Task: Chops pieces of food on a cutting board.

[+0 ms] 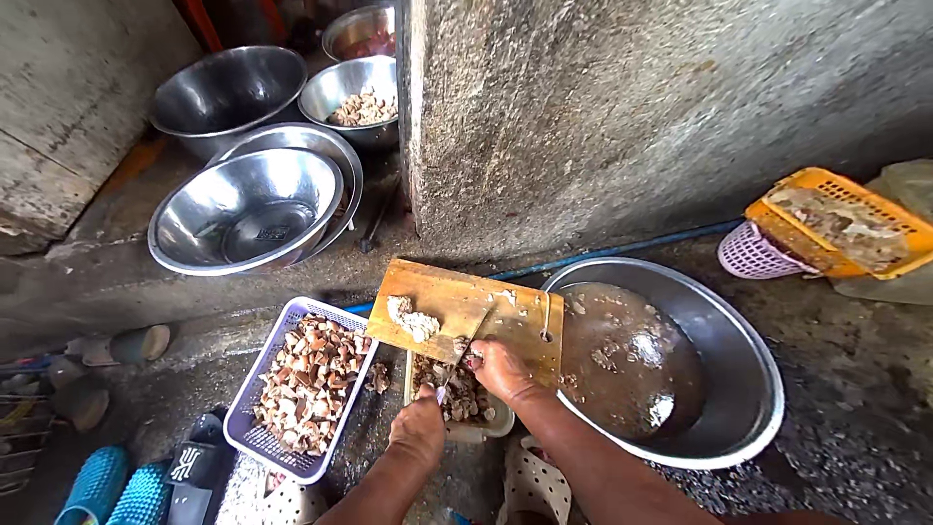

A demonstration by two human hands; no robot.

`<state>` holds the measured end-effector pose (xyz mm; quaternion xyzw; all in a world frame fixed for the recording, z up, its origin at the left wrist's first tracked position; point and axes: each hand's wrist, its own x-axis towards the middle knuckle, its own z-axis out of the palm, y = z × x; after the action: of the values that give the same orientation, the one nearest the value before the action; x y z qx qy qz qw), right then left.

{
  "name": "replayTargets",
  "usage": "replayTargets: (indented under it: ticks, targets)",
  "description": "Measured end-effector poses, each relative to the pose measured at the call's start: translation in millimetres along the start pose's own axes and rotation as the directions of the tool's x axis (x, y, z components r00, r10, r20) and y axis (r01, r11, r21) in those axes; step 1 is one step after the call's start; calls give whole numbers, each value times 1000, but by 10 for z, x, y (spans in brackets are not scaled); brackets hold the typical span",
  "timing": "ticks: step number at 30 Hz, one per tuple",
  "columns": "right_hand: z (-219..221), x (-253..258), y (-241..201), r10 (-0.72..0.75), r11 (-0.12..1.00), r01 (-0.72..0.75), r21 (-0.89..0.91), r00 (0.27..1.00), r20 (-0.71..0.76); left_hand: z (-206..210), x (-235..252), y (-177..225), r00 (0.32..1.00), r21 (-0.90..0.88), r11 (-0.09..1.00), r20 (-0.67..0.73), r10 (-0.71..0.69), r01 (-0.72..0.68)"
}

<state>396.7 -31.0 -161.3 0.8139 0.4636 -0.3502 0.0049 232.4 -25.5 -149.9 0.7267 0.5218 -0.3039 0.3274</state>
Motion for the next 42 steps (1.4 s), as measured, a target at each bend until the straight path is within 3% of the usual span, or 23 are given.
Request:
replayTargets:
  ticks: [4,7,10,14,18,22,24,26,30,32,36,42]
  targets:
    - [-9,11,146,29,996,-17,93,990,-135,153,-140,-288,1000,3,1000,15,-13,13]
    - [-32,10,171,80,990,-62,128,988,-135,136,-495,-485,998,44,998,44,-45,44]
    - [-26,-20,77,117,985,-100,139,986,-119,-40,-617,-247,999,52,999,30,15,-16]
    - [3,-31,61,133,985,-121,125,987,-92,35,-154,55,1000,17,1000,24,16,-17]
    - [-51,2,169,131,985,-114,126,981,-143,102,-269,-163,998,-3,1000,61,10,-10]
    - [-44,98,160,-1,999,10,45,982,-188,71,-789,-633,992,2,999,120,-41,41]
    - [15,98,28,-96,995,97,-1,991,-98,-17,-985,-765,996,-17,998,75,-56,57]
    - [4,73,-188,-77,997,77,15,997,-1,-156,-1030,-854,995,-41,994,9,-103,103]
    - [85,250,-534,-151,978,178,104,962,-228,-370,-1009,-995,984,-113,979,-46,-173,167]
    - [143,415,-684,-214,967,242,81,942,-259,-373,-1017,-1068,981,-162,972,-69,-180,167]
    - [-23,484,-765,-115,991,121,49,986,-117,-392,-971,-1127,979,-158,971,-77,-191,177]
    - [-279,256,-136,-4,998,0,-58,997,-72,-299,-880,-772,998,-62,996,1,-65,65]
